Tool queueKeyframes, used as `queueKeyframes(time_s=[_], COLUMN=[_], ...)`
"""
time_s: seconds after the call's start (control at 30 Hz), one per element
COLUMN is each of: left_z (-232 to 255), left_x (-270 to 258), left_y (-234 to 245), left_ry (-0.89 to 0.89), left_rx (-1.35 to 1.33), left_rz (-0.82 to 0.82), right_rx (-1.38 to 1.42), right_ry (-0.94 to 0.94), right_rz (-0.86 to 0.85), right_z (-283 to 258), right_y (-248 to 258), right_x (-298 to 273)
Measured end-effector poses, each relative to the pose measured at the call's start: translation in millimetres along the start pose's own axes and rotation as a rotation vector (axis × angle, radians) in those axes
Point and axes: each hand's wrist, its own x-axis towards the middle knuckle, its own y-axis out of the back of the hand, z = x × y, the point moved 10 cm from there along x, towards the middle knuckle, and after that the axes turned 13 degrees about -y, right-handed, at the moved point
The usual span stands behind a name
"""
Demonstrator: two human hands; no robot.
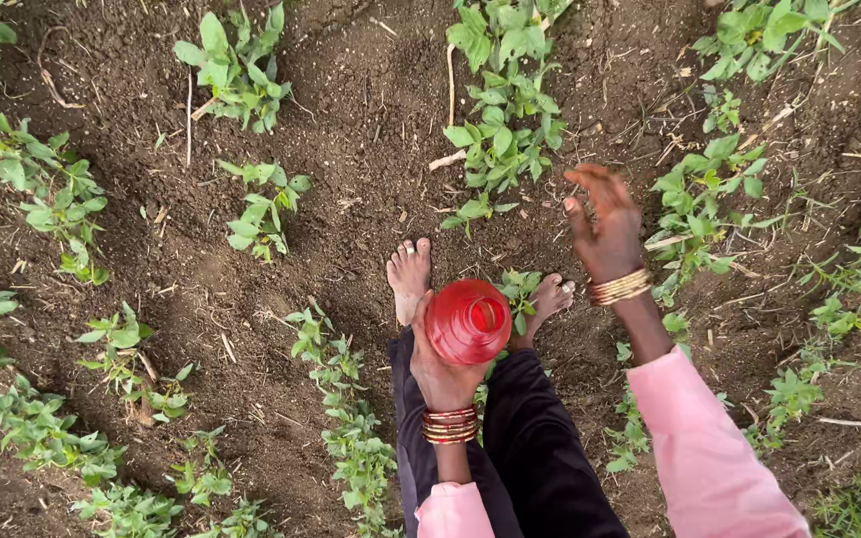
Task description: The person sows seeds by hand into rows of soil in a field while carrying a red plastic bottle.
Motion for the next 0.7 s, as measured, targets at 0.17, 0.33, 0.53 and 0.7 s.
queueKeyframes(time_s=[0.17, 0.33, 0.53, 0.7], left_z=[-2.2, 5.3, 50.8, 95.4], left_x=[-14.2, -16.6, -24.3, -36.3], left_y=[-4.3, 0.8, 16.4, 52.8], left_ry=[0.008, -0.008, -0.222, -0.306], left_rx=[0.008, -0.031, -0.053, 0.041], left_rz=[-0.044, -0.237, -0.488, -0.603], right_rx=[0.078, 0.725, 0.863, 1.201], right_ry=[0.094, -0.002, -0.013, -0.109], right_rz=[-0.151, -0.639, -0.997, -1.078], right_z=[-29.1, -101.4, -187.8, -232.3], right_y=[8.5, 22.9, 33.6, 72.5], right_x=[-13.9, -63.2, -120.8, -146.6])
